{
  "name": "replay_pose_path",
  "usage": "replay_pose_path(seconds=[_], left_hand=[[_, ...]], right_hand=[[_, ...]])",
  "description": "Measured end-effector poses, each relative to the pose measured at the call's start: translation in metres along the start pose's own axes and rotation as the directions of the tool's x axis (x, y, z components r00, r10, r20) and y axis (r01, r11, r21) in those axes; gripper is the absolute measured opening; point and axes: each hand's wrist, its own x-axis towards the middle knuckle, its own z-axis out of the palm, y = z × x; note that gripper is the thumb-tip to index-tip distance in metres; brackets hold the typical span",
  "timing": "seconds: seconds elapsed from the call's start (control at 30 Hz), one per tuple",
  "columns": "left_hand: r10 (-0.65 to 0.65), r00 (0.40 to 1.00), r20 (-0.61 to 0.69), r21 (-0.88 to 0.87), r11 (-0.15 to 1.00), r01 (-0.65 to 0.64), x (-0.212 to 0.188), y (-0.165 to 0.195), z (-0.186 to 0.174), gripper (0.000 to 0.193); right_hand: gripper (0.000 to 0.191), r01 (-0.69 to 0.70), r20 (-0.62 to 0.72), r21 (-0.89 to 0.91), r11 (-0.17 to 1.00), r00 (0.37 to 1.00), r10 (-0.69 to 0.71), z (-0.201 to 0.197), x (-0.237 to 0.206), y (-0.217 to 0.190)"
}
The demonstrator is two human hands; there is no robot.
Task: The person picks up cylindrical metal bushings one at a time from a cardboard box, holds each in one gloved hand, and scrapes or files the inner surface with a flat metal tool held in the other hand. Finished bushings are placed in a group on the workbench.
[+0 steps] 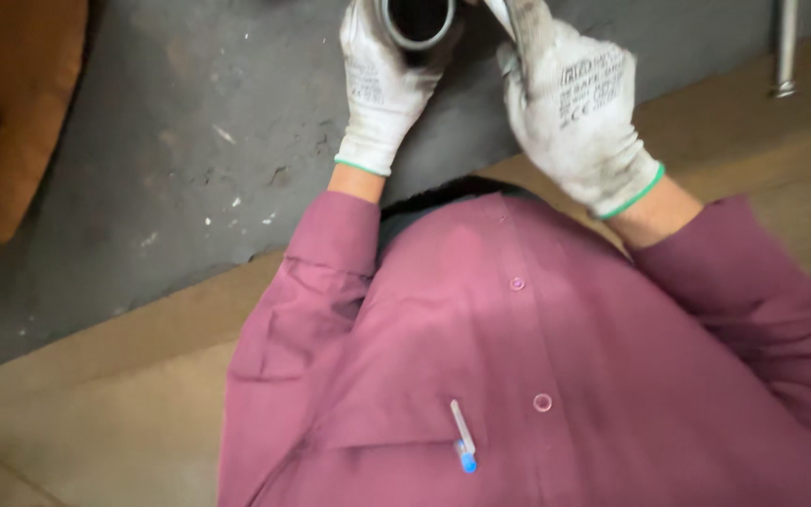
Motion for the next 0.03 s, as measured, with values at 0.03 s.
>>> replay_pose_path(seconds=[0.03], left_hand=[[0.014, 1.0, -0.009, 0.006, 1.0, -0.014, 0.0018, -0.0009, 0.0003, 0.064]], right_hand=[[0.049, -0.026, 0.019, 0.028, 0.999, 0.999, 0.026, 0.0025, 0.0017, 0.0023]])
